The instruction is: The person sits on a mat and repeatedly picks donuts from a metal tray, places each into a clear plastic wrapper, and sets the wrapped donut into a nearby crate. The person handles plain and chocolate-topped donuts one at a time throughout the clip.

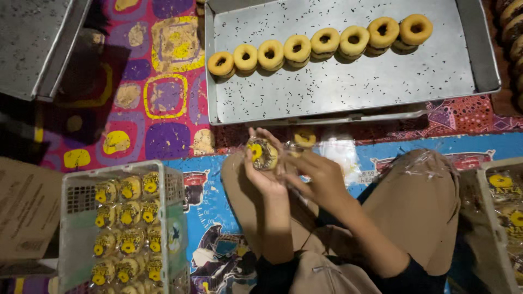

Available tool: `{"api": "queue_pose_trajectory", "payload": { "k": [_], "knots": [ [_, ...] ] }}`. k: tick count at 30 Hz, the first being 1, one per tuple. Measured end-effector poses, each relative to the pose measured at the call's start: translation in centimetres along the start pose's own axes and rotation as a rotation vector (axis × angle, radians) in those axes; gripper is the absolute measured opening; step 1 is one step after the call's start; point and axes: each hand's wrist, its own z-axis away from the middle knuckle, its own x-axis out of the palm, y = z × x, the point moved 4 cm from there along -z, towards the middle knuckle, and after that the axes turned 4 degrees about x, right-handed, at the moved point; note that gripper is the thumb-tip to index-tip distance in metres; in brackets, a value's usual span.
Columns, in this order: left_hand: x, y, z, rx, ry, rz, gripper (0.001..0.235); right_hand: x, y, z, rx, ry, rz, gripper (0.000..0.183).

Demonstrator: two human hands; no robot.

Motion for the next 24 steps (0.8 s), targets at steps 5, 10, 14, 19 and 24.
{"api": "queue_pose_trajectory", "payload": {
  "k": [5, 10, 14, 19, 24],
  "knots": [
    [-2.5, -1.9, 2.1, -0.181, 0.031, -0.419, 0.058, -4.4, 0.0, 2.6, -0.579, 0.095, 0.146, 0.023],
    [-6.2, -1.2, 4.1, 0.06, 0.161, -1.078, 0.047, -6.4, 2.6, 2.0, -0.154, -0.191, -0.245, 0.021],
    [-4.4, -0.8, 7.4, -0.303, -0.317, -1.39, 0.035, -6.9, 3.6, 1.7, 0.285, -0.328, -0.364, 0.027],
    [1.3, -1.5, 9.0, -0.411, -0.428, -1.636, 0.016, -9.6, -0.7, 0.4, -0.259, -0.13, -0.116, 0.031],
    [7.1, -2.5, 9.7, -0.233, -0.712, -1.935, 0.012, -10.3, -1.2, 1.6, -0.424, -0.109, 0.095, 0.042]
  ]
}}
